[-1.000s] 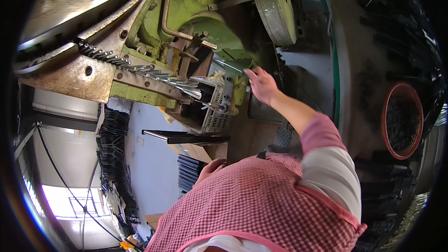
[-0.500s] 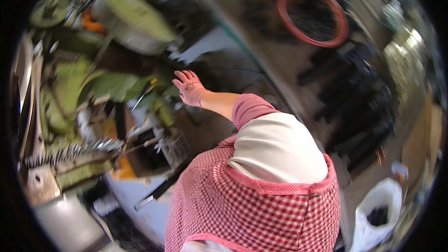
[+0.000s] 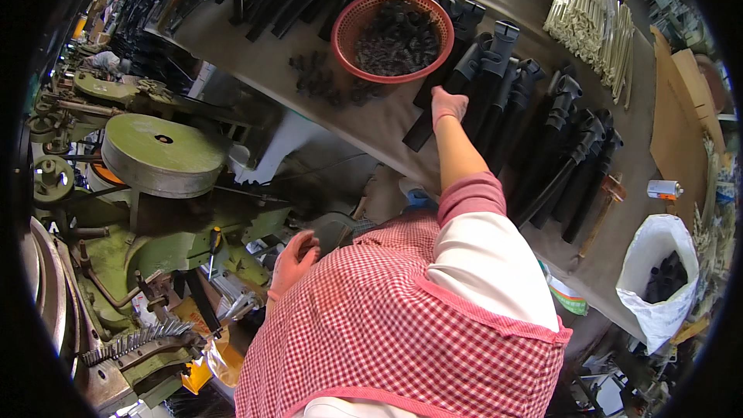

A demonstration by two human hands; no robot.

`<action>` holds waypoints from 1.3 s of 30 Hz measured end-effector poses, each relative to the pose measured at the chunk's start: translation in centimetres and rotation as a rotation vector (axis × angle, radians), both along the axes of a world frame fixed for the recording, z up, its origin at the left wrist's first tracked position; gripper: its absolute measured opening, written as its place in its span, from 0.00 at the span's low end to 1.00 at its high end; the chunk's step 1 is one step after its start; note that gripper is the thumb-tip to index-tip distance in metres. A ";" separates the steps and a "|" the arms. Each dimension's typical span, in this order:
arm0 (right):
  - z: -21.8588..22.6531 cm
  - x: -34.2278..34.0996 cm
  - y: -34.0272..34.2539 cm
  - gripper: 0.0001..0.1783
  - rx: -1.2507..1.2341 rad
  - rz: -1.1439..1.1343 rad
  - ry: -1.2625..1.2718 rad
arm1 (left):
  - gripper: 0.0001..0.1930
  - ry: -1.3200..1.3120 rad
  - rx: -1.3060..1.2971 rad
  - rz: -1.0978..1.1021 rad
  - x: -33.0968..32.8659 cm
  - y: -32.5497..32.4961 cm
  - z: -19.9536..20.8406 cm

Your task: The person repeatedly picks small metal components from a red basket, attaches them to black metal rods, and places the rods into a green machine. The person then uses a long metal rod to push the components through the machine. This process is repeated multiple times throughout the clip.

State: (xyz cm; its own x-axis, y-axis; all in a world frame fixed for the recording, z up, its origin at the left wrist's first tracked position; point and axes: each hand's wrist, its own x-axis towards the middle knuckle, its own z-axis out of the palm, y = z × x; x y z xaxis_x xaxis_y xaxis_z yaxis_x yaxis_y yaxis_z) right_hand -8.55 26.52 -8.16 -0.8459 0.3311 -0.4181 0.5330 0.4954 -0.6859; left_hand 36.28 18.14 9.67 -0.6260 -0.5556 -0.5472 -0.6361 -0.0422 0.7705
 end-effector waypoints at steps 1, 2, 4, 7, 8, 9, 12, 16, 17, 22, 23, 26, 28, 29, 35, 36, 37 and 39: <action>-0.1 0.0 0.4 0.27 -0.145 -0.050 0.119 | 0.18 0.067 -0.018 -0.054 -1.0 -0.3 0.3; 0.0 0.4 1.0 0.25 -0.417 -0.073 0.114 | 0.18 0.109 -0.016 -0.086 -2.0 -0.7 0.5; 0.3 3.0 1.9 0.18 -0.935 -0.129 0.277 | 0.17 0.183 -0.002 -0.153 -4.1 -1.4 1.1; 3.2 9.1 3.1 0.24 -0.480 0.249 0.530 | 0.20 0.290 -0.093 -0.276 -8.5 -2.5 1.1; 4.8 11.3 2.6 0.23 -0.586 0.351 0.560 | 0.22 0.345 -0.172 -0.225 -10.3 -2.6 0.8; 6.6 13.6 2.1 0.22 -0.646 0.434 0.427 | 0.24 0.407 -0.250 -0.171 -12.2 -2.6 0.3; 11.0 19.8 -0.7 0.25 -1.053 0.750 0.217 | 0.25 0.519 -0.279 0.093 -18.6 -4.2 -1.5; 10.3 16.6 -3.5 0.19 -0.617 1.116 0.250 | 0.11 0.715 0.292 0.573 -18.5 -10.1 -0.7; 9.0 14.3 -4.9 0.18 -0.436 1.077 0.339 | 0.10 0.752 0.352 0.624 -16.9 -11.5 -0.1; 1.9 7.8 -11.5 0.23 0.347 1.375 0.400 | 0.16 0.569 0.346 0.495 -8.2 -7.4 -1.3; 1.1 7.4 -12.3 0.23 0.408 1.415 0.377 | 0.17 0.473 0.417 0.557 -7.1 -5.6 -2.1; 0.2 7.6 -12.8 0.24 0.515 1.469 0.312 | 0.27 0.246 0.089 0.400 -5.5 -2.1 -4.0; 0.8 8.8 -11.4 0.20 0.495 1.461 0.340 | 0.36 0.122 -0.166 0.317 -4.8 -1.3 -4.0; 1.4 9.4 -10.4 0.23 0.401 1.471 0.326 | 0.40 0.055 -0.227 0.320 -4.2 -1.2 -3.5; 10.8 18.6 -5.9 0.15 -1.140 1.453 -0.571 | 0.47 0.156 -0.874 0.331 1.4 -1.5 2.2; 12.9 20.4 -5.6 0.16 -1.131 1.531 -0.561 | 0.48 0.141 -0.869 0.335 2.3 -1.4 2.9; 15.0 22.0 -5.7 0.16 -1.135 1.575 -0.563 | 0.49 0.117 -0.866 0.357 3.1 -1.0 3.6; 18.4 25.2 -6.4 0.17 -1.170 1.633 -0.586 | 0.51 0.101 -0.895 0.380 4.2 -0.6 4.5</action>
State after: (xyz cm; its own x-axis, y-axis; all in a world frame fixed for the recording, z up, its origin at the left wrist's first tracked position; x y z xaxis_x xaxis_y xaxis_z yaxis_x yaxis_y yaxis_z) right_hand 16.61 20.15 10.20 0.2538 -0.9626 -0.0945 0.3802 0.1891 -0.9054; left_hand 40.52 17.52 14.17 -0.3403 -0.9139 0.2213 -0.6306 0.3963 0.6673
